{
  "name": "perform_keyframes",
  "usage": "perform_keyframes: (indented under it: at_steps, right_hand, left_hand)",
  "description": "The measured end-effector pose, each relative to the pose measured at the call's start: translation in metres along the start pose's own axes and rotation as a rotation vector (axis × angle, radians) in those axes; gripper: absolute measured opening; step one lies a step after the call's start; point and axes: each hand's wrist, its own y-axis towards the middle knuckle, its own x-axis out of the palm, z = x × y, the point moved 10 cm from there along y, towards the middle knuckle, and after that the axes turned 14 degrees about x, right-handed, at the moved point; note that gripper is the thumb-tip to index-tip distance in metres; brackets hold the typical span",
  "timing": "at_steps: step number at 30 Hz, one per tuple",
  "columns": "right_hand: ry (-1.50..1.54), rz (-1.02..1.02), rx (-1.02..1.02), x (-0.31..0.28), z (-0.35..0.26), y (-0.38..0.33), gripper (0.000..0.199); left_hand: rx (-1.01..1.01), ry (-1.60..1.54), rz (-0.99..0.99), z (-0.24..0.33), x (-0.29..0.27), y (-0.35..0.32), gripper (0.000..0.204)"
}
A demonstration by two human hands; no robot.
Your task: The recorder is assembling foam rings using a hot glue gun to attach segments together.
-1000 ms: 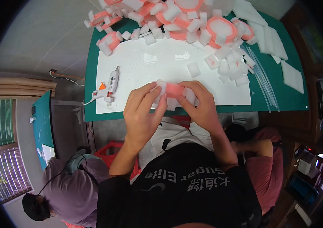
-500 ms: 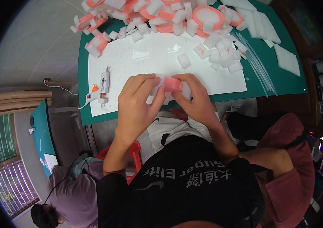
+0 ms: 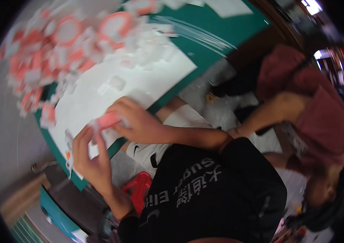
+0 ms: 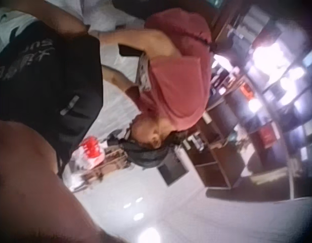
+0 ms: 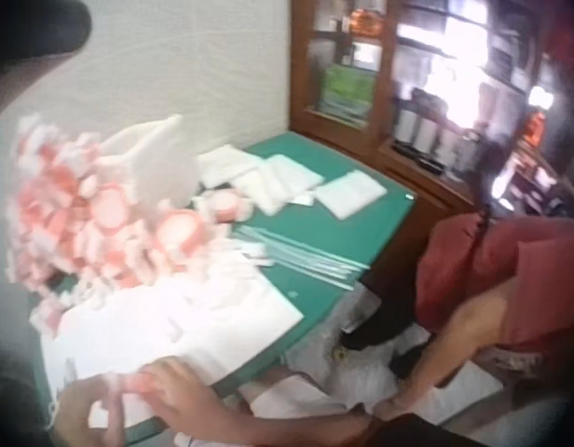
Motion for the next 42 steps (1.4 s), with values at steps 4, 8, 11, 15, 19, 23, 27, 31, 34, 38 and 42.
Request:
perform_keyframes:
  at_steps: [4,8,11,15,19,23,27,31,34,38,42]
  right_hand:
    - [0.109,0.088,0.014,-0.001,0.004,-0.006,0.024]
    - [0.106,0.185,0.006,0.000,0.004,-0.016,0.020]
    - [0.044,0.256,-0.021,-0.001,0.001,-0.020,0.020]
    - [0.003,0.269,-0.013,0.004,0.001,-0.022,0.020]
    - [-0.047,0.293,-0.014,0.009,0.001,-0.022,0.016]
    - [-0.039,0.379,-0.048,0.005,-0.003,-0.023,0.015]
    - [-0.074,0.379,-0.027,0.006,-0.004,-0.022,0.016]
    - [-0.132,0.303,0.011,0.013,-0.003,-0.021,0.018]
    - [-0.182,0.278,0.022,0.015,-0.004,-0.020,0.018]
    - [-0.168,0.237,0.010,0.012,-0.002,-0.023,0.018]
    - [-0.143,0.141,0.047,0.009,0.002,-0.019,0.024]
  left_hand:
    - [0.049,0.077,0.012,0.002,0.000,-0.005,0.014]
    - [0.023,0.054,0.008,-0.006,-0.004,-0.017,0.019]
    - [0.031,0.029,-0.004,-0.010,-0.005,-0.022,0.019]
    - [0.055,0.016,-0.018,-0.016,-0.005,-0.023,0.018]
    - [-0.036,-0.033,0.020,-0.030,-0.006,-0.026,0.024]
    - [-0.017,-0.055,0.022,-0.029,-0.006,-0.028,0.024]
    - [-0.005,0.022,0.008,-0.032,-0.007,-0.027,0.023]
    - [0.025,0.000,0.014,-0.035,-0.008,-0.027,0.023]
    - [0.052,0.042,-0.011,-0.034,-0.007,-0.025,0.022]
    - [0.067,0.040,0.016,-0.025,-0.005,-0.025,0.022]
    - [-0.072,0.040,0.045,-0.028,-0.002,-0.034,0.020]
